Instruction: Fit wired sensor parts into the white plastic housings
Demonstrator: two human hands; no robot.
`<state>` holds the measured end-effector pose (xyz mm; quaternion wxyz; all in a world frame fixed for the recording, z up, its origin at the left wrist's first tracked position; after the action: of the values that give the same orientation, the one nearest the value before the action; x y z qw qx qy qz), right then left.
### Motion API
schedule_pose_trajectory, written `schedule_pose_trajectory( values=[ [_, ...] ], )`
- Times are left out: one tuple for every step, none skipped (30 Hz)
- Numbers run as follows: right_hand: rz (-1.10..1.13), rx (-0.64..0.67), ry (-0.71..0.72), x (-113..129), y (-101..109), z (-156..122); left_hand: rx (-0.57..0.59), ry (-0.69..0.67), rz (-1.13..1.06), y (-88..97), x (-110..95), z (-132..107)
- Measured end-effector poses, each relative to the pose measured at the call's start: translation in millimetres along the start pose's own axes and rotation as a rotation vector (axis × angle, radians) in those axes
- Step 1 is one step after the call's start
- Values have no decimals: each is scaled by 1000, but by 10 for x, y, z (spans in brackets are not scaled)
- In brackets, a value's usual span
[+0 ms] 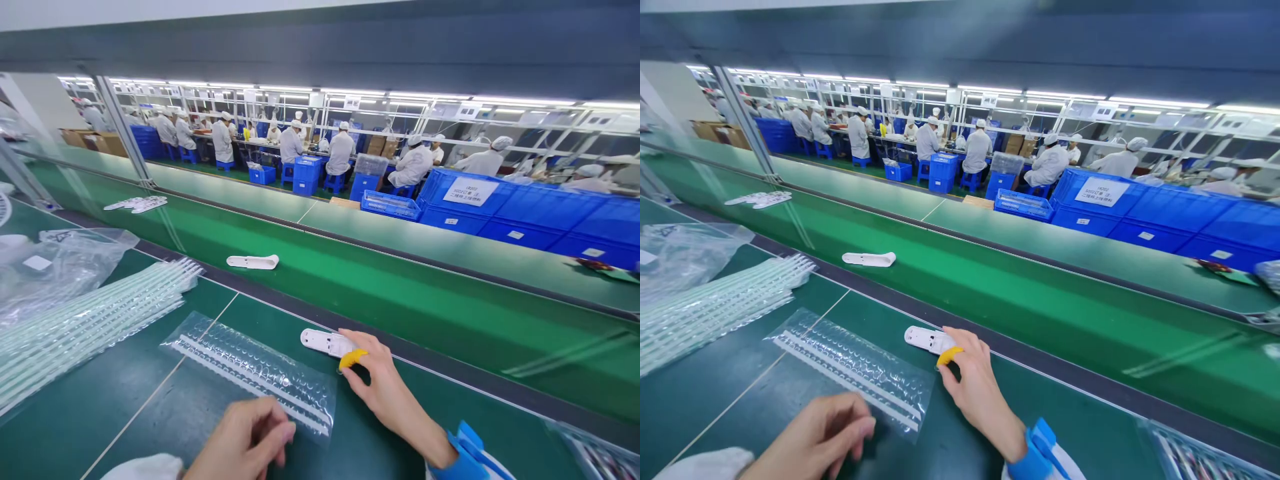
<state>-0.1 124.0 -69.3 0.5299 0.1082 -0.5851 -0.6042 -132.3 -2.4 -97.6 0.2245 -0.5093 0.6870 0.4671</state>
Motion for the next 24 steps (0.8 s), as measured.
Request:
schedule_pose_trajectory(
  values=[
    [41,-7,-9,-26,-22,-19,-120,-117,80,80,-126,40],
    [86,-25,-10,-41,-32,-42,-257,-228,163,152,-244,69],
    [131,-44,-6,-47,-35,-67,-372,-320,252,188,-341,94],
    [169,-62,1,-49,-33,-95,-447,-387,335,183,-408,130],
    [197,-78,8,-48,-29,-122,-483,-426,403,152,-446,181],
    [215,-89,12,-48,-25,-147,-488,-451,453,106,-465,239],
    [223,-99,11,-50,-21,-168,-475,-469,485,58,-471,295],
    [225,-107,7,-53,-16,-184,-457,-482,498,16,-471,342],
    [227,-114,4,-56,-8,-195,-440,-493,498,-12,-470,374],
    [229,-122,-1,-62,7,-201,-429,-503,491,-27,-472,390],
    [227,-135,-8,-70,34,-205,-422,-513,484,-30,-479,392],
    [213,-156,-14,-80,78,-209,-418,-524,478,-25,-492,379],
    [179,-184,-20,-88,142,-215,-412,-534,460,-10,-507,356],
    [124,-212,-20,-90,218,-223,-404,-541,425,13,-523,326],
    [52,-232,-12,-80,296,-231,-391,-545,376,36,-536,292],
    [-29,-236,4,-59,365,-238,-376,-550,316,59,-548,255],
    [-108,-220,25,-31,413,-240,-359,-555,251,76,-556,218],
    [-178,-187,44,-3,438,-239,-342,-563,192,86,-560,184],
    [-232,-142,58,21,442,-233,-332,-569,149,89,-560,153],
    [-272,-89,63,36,425,-224,-330,-579,128,85,-559,125],
    [-301,-32,60,42,394,-212,-332,-588,120,77,-555,101],
    [-321,24,53,43,353,-198,-338,-591,121,68,-547,85],
    [-333,78,44,41,308,-184,-342,-594,126,57,-539,72],
    [-342,128,37,38,263,-171,-344,-597,131,48,-532,63]
  ],
)
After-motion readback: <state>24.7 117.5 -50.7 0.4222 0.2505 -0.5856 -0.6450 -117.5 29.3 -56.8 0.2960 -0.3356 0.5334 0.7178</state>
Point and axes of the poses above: each hand's wrist, its own z-axis towards the middle knuckle, its own y-axis out of the back of the hand, x = y × z, the point moved 8 cm from there along z, towards the middle knuckle, and after that the axes turned 6 degrees about y, right-handed, at the moved point
